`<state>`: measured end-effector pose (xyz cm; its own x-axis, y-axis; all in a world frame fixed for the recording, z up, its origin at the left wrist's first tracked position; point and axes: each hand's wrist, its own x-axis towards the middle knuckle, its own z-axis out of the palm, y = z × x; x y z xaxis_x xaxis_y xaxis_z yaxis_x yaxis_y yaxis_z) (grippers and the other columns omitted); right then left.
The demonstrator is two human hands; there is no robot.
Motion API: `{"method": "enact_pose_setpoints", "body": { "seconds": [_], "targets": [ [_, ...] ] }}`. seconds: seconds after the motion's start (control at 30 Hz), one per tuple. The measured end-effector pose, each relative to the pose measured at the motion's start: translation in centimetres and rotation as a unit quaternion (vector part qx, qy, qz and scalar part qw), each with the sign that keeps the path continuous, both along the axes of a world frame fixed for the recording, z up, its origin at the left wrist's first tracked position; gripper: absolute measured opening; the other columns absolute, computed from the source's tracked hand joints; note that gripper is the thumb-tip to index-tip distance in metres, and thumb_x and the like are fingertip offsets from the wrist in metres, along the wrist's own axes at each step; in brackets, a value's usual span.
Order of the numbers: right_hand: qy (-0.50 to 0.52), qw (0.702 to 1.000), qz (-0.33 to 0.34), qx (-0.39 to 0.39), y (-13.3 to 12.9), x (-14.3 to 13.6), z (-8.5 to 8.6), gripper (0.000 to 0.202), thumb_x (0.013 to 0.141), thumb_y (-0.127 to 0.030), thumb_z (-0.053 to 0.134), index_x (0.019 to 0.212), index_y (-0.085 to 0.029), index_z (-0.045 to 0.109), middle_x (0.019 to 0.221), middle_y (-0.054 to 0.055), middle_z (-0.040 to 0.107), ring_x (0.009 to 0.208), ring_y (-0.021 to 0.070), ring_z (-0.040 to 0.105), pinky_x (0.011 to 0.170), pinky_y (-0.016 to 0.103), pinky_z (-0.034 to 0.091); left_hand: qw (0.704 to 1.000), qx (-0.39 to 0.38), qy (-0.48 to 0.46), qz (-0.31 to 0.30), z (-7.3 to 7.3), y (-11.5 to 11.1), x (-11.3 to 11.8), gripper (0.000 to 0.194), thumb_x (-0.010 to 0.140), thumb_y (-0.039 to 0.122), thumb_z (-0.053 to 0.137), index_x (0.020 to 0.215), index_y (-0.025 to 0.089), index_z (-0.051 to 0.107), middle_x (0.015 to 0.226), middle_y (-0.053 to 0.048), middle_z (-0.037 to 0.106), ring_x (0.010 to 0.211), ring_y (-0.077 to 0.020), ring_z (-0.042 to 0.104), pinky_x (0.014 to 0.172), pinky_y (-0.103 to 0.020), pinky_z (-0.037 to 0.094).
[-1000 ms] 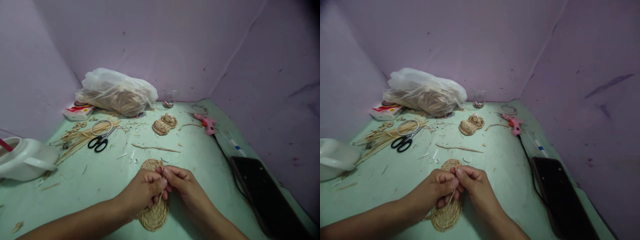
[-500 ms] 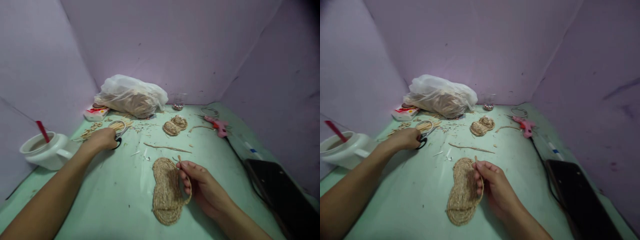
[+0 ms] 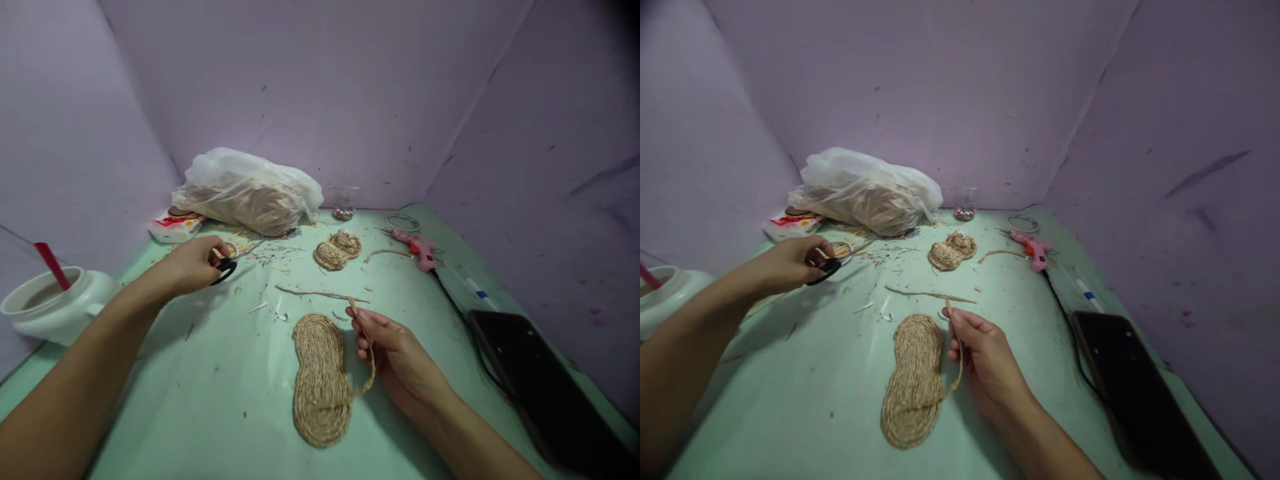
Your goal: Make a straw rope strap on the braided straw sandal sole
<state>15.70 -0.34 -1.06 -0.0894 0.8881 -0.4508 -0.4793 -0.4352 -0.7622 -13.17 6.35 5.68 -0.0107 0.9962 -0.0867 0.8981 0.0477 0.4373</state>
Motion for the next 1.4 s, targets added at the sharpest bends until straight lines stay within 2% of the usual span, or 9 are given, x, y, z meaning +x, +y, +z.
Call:
{"method": "enact_pose_setpoints", "body": {
  "seconds": [0.07, 0.13, 0.27, 0.37, 0.43, 0.53, 0.63, 0.87, 1.4],
  "targets": [
    [0.0, 1.0, -0.005, 0.007, 0.0, 0.0, 0.0, 0.021, 0.059, -0.025, 0.078, 0.073, -0.012, 0.07, 0.056, -0.003, 0.052, 0.047, 0.0047, 0.046, 0.046, 0.015, 0.045, 0.986, 0.003, -0.164, 0.006, 0.5, -0.7, 1.4, 0.028, 0.069, 0.018, 0.053, 0.096, 0.015, 0.05, 0.065, 0.004, 0.054, 0.058, -0.009, 0.05, 0.052, -0.017, 0.031],
    [0.009, 1.0, -0.013, 0.025, 0.0, 0.0, -0.1, 0.019, 0.058, -0.026, 0.078, 0.069, -0.013, 0.068, 0.057, -0.003, 0.054, 0.048, 0.0052, 0.047, 0.049, 0.017, 0.046, 0.962, 0.007, -0.269, 0.036, 0.5, -1.4, 3.2, 0.035, 0.069, 0.026, 0.059, 0.101, 0.015, 0.048, 0.062, 0.005, 0.053, 0.053, -0.0078, 0.049, 0.047, -0.016, 0.026],
    [0.009, 0.998, -0.039, 0.057, 0.3, 0.0, -0.2, 0.02, 0.06, -0.028, 0.077, 0.067, -0.013, 0.067, 0.056, -0.003, 0.055, 0.046, 0.005, 0.046, 0.047, 0.016, 0.041, 0.939, -0.026, -0.341, -0.026, -0.5, -3.1, 6.8, 0.04, 0.073, 0.042, 0.056, 0.103, 0.015, 0.055, 0.058, 0.001, 0.055, 0.047, -0.0104, 0.048, 0.04, -0.019, 0.024],
    [0.004, 0.996, -0.058, 0.064, 0.4, 0.0, -0.3, 0.021, 0.06, -0.029, 0.077, 0.068, -0.012, 0.066, 0.056, -0.002, 0.056, 0.045, 0.0046, 0.046, 0.044, 0.015, 0.037, 0.956, -0.04, -0.259, -0.135, -1.6, -5.1, 9.5, 0.025, 0.071, 0.035, 0.057, 0.088, 0.017, 0.062, 0.058, 0.001, 0.055, 0.051, -0.0114, 0.047, 0.047, -0.022, 0.03],
    [0.009, 0.996, -0.065, 0.059, 0.3, 0.0, -0.2, 0.023, 0.058, -0.029, 0.078, 0.068, -0.012, 0.065, 0.057, -0.002, 0.057, 0.045, 0.0045, 0.046, 0.044, 0.015, 0.036, 0.965, -0.037, -0.198, -0.168, -2.3, -6.5, 11.2, 0.016, 0.071, 0.029, 0.056, 0.08, 0.019, 0.062, 0.058, 0.0, 0.056, 0.052, -0.0127, 0.047, 0.049, -0.023, 0.031],
    [0.008, 0.996, -0.058, 0.061, -0.1, -0.3, -0.4, 0.024, 0.058, -0.031, 0.078, 0.067, -0.013, 0.064, 0.054, -0.003, 0.056, 0.043, 0.0047, 0.044, 0.043, 0.016, 0.035, 0.963, -0.024, -0.183, -0.195, -3.1, -8.1, 12.8, 0.014, 0.071, 0.024, 0.052, 0.081, 0.02, 0.061, 0.072, -0.005, 0.061, 0.06, -0.0163, 0.052, 0.057, -0.025, 0.035],
    [-0.022, 0.996, -0.036, 0.084, -0.6, -0.7, -0.7, 0.023, 0.059, -0.031, 0.076, 0.065, -0.014, 0.063, 0.051, -0.003, 0.054, 0.044, 0.006, 0.044, 0.043, 0.018, 0.033, 0.965, -0.034, -0.163, -0.202, -3.2, -8.8, 13.3, 0.018, 0.071, 0.023, 0.05, 0.086, 0.019, 0.059, 0.078, -0.007, 0.062, 0.065, -0.0188, 0.055, 0.059, -0.027, 0.037],
    [-0.123, 0.983, -0.028, 0.133, -1.2, -1.5, -1.1, 0.018, 0.06, -0.028, 0.072, 0.061, -0.014, 0.06, 0.051, -0.003, 0.056, 0.047, 0.0079, 0.046, 0.049, 0.021, 0.037, 0.971, -0.084, -0.098, -0.2, -1.8, -9.0, 13.6, 0.022, 0.07, 0.021, 0.047, 0.09, 0.018, 0.056, 0.08, -0.007, 0.064, 0.068, -0.019, 0.058, 0.062, -0.027, 0.041],
    [-0.229, 0.955, -0.047, 0.185, -1.9, -1.5, -0.2, 0.01, 0.063, -0.023, 0.066, 0.059, -0.015, 0.061, 0.055, -0.002, 0.058, 0.052, 0.009, 0.05, 0.051, 0.021, 0.04, 0.951, -0.119, -0.189, -0.213, -2.3, -9.6, 13.7, 0.015, 0.071, 0.016, 0.043, 0.08, 0.017, 0.055, 0.068, -0.003, 0.06, 0.054, -0.0132, 0.049, 0.051, -0.023, 0.036]
  ]
}}
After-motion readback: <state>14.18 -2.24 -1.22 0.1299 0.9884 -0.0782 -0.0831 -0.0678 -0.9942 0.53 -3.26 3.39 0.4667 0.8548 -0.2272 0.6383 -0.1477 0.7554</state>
